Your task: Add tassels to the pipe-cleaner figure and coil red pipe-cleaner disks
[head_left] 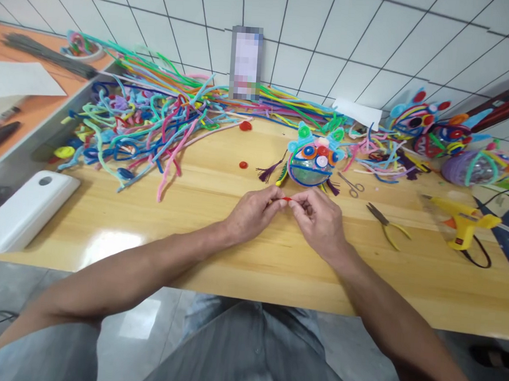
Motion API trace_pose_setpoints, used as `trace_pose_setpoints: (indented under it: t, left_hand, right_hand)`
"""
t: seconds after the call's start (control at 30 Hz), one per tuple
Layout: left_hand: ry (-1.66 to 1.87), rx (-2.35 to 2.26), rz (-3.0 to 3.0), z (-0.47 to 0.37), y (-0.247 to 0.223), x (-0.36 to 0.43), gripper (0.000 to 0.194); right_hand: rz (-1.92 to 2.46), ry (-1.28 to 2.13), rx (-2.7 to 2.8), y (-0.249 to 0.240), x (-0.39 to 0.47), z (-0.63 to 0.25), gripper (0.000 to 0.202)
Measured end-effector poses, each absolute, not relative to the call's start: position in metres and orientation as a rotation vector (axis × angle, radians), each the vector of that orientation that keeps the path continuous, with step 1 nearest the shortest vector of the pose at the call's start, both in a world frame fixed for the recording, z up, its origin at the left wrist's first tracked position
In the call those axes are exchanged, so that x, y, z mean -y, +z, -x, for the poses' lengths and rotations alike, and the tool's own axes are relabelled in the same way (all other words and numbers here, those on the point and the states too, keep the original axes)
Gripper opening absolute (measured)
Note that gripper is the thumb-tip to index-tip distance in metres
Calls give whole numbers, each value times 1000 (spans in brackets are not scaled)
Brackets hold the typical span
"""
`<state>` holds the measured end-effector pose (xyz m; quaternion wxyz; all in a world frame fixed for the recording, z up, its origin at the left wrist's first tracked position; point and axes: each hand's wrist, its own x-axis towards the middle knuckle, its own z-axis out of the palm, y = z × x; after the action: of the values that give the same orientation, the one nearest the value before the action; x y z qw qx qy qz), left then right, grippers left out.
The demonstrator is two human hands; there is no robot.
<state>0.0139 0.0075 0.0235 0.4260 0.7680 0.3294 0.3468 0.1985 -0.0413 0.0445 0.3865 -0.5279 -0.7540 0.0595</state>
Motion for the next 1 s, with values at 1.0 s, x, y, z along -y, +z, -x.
trace_pose_setpoints:
  t: [1.0]
  left_hand:
    - [930, -775, -2125, -10, 28, -15, 19]
  right_hand:
    - [1416, 518, 1756, 47, 35, -207, 14]
